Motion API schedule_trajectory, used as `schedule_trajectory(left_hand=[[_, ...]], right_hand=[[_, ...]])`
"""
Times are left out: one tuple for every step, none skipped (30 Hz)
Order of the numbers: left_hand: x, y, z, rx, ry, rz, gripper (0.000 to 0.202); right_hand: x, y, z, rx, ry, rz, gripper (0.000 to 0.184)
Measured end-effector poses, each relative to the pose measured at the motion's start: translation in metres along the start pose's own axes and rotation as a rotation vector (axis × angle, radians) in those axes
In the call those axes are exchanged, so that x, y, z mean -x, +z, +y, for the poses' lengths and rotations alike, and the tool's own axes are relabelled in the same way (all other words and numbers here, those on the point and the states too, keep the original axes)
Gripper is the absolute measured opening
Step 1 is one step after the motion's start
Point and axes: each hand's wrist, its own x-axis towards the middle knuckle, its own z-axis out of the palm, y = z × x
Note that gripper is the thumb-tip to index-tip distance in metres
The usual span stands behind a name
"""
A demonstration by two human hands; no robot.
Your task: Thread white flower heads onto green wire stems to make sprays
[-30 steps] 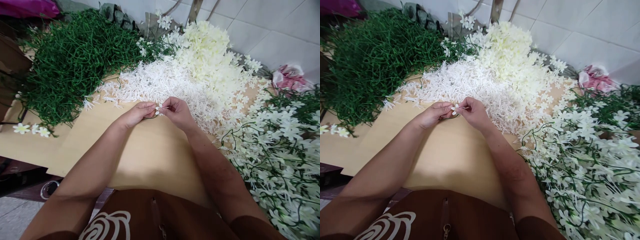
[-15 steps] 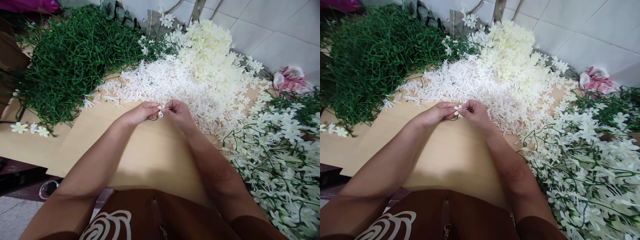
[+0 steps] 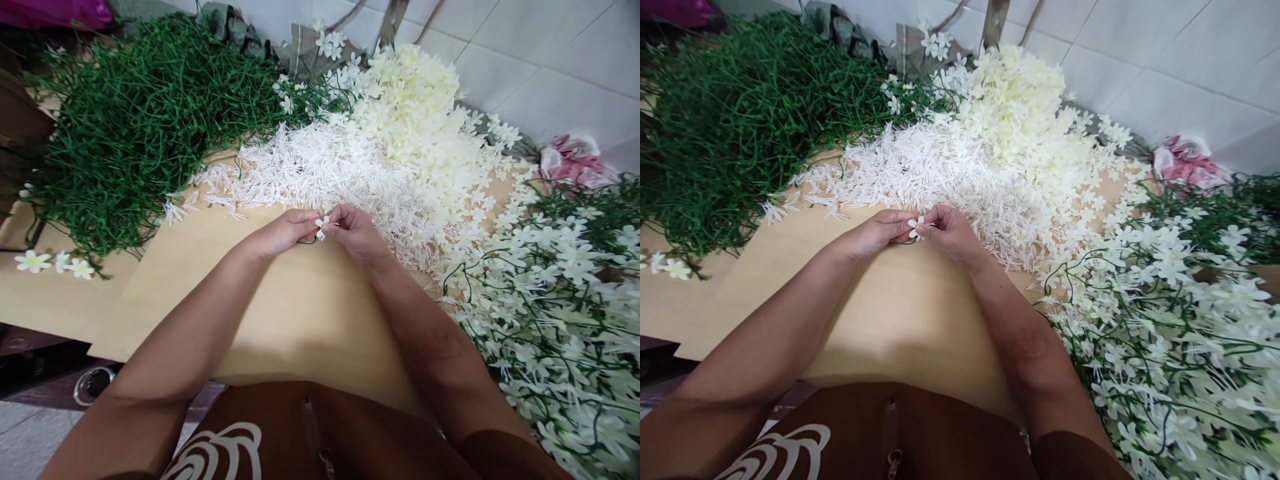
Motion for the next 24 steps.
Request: schedule_trajectory(left_hand=[[0.000, 0.000, 0.000, 0.004, 0.010, -0.002, 0.060], [0.000, 0.000, -0.001, 0.008, 0.020, -0.006, 0.060], [-0.001, 0.000, -0.001, 0.011, 0.027, -0.009, 0.060], [-0.001, 0.000, -0.002, 0.012, 0.033, -0.008, 0.061], [-0.001, 0.001, -0.002, 0.013, 0.035, -0.003, 0.061], [-0.001, 0.001, -0.002, 0.013, 0.036, 0.007, 0.061], [-0.001, 0.001, -0.003, 0.013, 0.035, 0.020, 0.061], [-0.002, 0.002, -0.003, 0.013, 0.032, 0.034, 0.062], [-0.002, 0.002, -0.003, 0.014, 0.030, 0.046, 0.062], [-0.002, 0.003, -0.002, 0.013, 0.025, 0.057, 0.062], [-0.002, 0.004, -0.002, 0.012, 0.016, 0.064, 0.062], [-0.002, 0.004, -0.001, 0.010, 0.004, 0.069, 0.061], [-0.002, 0.005, -0.001, 0.009, -0.010, 0.073, 0.061], [-0.002, 0.006, 0.000, 0.009, -0.023, 0.077, 0.060], [-0.002, 0.006, 0.001, 0.010, -0.036, 0.080, 0.059], [-0.002, 0.007, 0.002, 0.015, -0.045, 0.085, 0.058], [-0.002, 0.008, 0.002, 0.025, -0.048, 0.090, 0.058], [-0.002, 0.008, 0.003, 0.040, -0.044, 0.095, 0.058], [-0.002, 0.009, 0.003, 0.057, -0.035, 0.102, 0.058], [-0.003, 0.009, 0.003, 0.076, -0.021, 0.110, 0.058], [-0.003, 0.010, 0.003, 0.095, -0.007, 0.120, 0.058], [-0.003, 0.010, 0.003, 0.112, 0.008, 0.133, 0.058], [-0.004, 0.010, 0.002, 0.125, 0.018, 0.145, 0.058], [-0.004, 0.009, 0.001, 0.133, 0.026, 0.155, 0.059]], right_hand=[[0.000, 0.000, 0.001, 0.005, -0.007, -0.007, 0.049], [0.000, 0.000, 0.001, 0.010, -0.015, -0.012, 0.050], [0.000, 0.000, 0.002, 0.014, -0.024, -0.017, 0.050], [-0.001, 0.000, 0.002, 0.016, -0.032, -0.019, 0.050], [-0.001, 0.000, 0.003, 0.015, -0.039, -0.021, 0.050], [-0.002, 0.000, 0.003, 0.012, -0.048, -0.021, 0.050], [-0.002, 0.001, 0.003, 0.007, -0.058, -0.021, 0.049], [-0.002, 0.002, 0.004, 0.000, -0.070, -0.017, 0.049], [-0.003, 0.003, 0.004, -0.008, -0.083, -0.012, 0.049], [-0.003, 0.004, 0.004, -0.014, -0.095, -0.006, 0.050], [-0.003, 0.005, 0.004, -0.017, -0.103, -0.002, 0.050], [-0.003, 0.006, 0.003, -0.018, -0.108, 0.001, 0.050], [-0.003, 0.007, 0.003, -0.017, -0.108, 0.003, 0.050], [-0.003, 0.007, 0.002, -0.016, -0.100, 0.005, 0.049], [-0.002, 0.007, 0.001, -0.016, -0.087, 0.009, 0.049], [-0.002, 0.006, 0.000, -0.014, -0.072, 0.020, 0.048], [-0.001, 0.005, -0.001, -0.012, -0.054, 0.034, 0.048], [-0.001, 0.004, -0.002, -0.012, -0.038, 0.046, 0.047], [-0.001, 0.002, -0.003, -0.018, -0.024, 0.051, 0.046], [0.000, 0.000, -0.004, -0.031, -0.014, 0.046, 0.044], [0.000, -0.001, -0.005, -0.051, -0.007, 0.032, 0.043], [0.000, -0.003, -0.006, -0.078, 0.001, 0.012, 0.042], [0.000, -0.004, -0.006, -0.107, 0.010, -0.007, 0.041], [0.000, -0.005, -0.007, -0.134, 0.019, -0.019, 0.039]])
